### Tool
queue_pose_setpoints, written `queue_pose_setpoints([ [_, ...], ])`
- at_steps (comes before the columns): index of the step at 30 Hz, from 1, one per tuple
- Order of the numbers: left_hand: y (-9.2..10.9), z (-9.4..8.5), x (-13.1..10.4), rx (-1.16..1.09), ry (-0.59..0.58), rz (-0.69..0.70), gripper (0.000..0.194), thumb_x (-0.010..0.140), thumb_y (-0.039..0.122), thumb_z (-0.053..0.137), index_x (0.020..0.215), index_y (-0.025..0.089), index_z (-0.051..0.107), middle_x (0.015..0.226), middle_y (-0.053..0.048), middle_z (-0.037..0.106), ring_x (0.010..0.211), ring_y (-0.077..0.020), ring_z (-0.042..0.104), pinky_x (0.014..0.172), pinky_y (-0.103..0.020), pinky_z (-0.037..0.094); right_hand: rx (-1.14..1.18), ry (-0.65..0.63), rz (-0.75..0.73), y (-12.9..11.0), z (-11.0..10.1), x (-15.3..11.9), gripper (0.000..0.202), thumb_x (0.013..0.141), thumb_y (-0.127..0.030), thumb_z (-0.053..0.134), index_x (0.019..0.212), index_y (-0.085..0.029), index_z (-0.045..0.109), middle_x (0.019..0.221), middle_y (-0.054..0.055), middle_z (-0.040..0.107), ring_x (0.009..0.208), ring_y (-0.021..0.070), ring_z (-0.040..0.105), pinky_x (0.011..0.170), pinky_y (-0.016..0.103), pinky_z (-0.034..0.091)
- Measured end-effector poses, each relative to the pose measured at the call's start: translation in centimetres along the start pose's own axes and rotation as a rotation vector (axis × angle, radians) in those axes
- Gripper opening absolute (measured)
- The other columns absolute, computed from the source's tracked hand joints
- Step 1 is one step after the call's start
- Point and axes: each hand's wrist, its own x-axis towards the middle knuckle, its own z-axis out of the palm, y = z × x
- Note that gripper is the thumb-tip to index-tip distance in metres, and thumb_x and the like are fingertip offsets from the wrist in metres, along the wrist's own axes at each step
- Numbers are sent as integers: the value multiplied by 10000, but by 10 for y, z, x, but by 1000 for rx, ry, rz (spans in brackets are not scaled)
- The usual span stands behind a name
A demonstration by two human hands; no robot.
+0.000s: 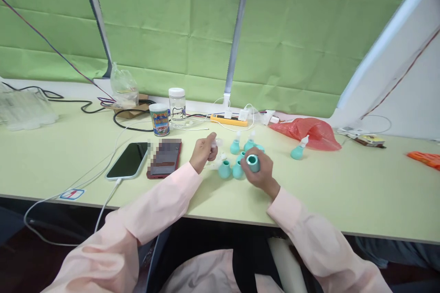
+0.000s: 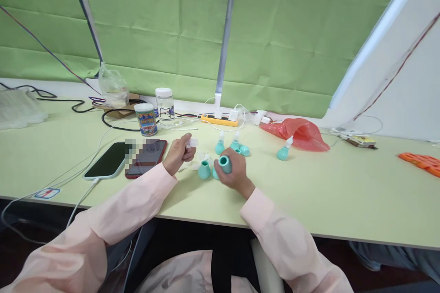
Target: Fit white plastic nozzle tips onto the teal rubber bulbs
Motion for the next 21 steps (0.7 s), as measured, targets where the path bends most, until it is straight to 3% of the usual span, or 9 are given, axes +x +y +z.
queue_pose_setpoints([
  [4, -5, -1, -1, 648, 175, 208, 431, 733, 510, 331, 492, 158, 390, 429, 20, 391, 434, -81, 376, 441, -212, 258, -34, 264, 283, 33, -22, 15, 175, 708, -307, 410, 836, -199, 359, 697, 17, 466, 612, 145, 474, 568, 291, 400],
  [7, -10, -3, -1, 1195, 248, 281, 386, 717, 511, 379, 611, 160, 497, 609, -35, 528, 665, -157, 474, 517, -231, 305, -202, 341, 549, 68, -38, 21, 190, 732, -310, 310, 868, -181, 344, 712, 31, 465, 648, 158, 476, 588, 298, 385],
  [10, -15, -6, 2, 1488, 188, 253, 358, 721, 494, 400, 760, 168, 543, 776, -74, 562, 828, -217, 453, 552, -252, 335, -337, 225, 780, 101, -49, 17, 200, 689, -338, 380, 816, -184, 391, 708, 30, 479, 668, 171, 468, 617, 308, 368],
  [13, -22, -10, 5, 1610, 105, 213, 346, 720, 469, 424, 833, 170, 558, 857, -91, 544, 885, -244, 420, 579, -271, 358, -394, 62, 913, 125, -52, 4, 263, 632, -366, 452, 819, -182, 428, 751, 45, 513, 686, 180, 478, 624, 307, 366],
  [18, -27, -11, 6, 1683, 36, 134, 344, 735, 440, 423, 865, 165, 582, 915, -115, 508, 929, -257, 387, 639, -298, 372, -500, -152, 1004, 146, -51, -14, 300, 602, -341, 466, 848, -169, 471, 747, 61, 539, 704, 194, 493, 622, 303, 365],
  [21, -28, -10, 6, 1701, 5, 105, 345, 737, 435, 424, 863, 162, 592, 927, -124, 498, 936, -260, 381, 666, -312, 371, -500, -196, 1011, 146, -50, -16, 311, 603, -349, 466, 852, -163, 477, 752, 63, 536, 710, 199, 494, 622, 309, 367],
])
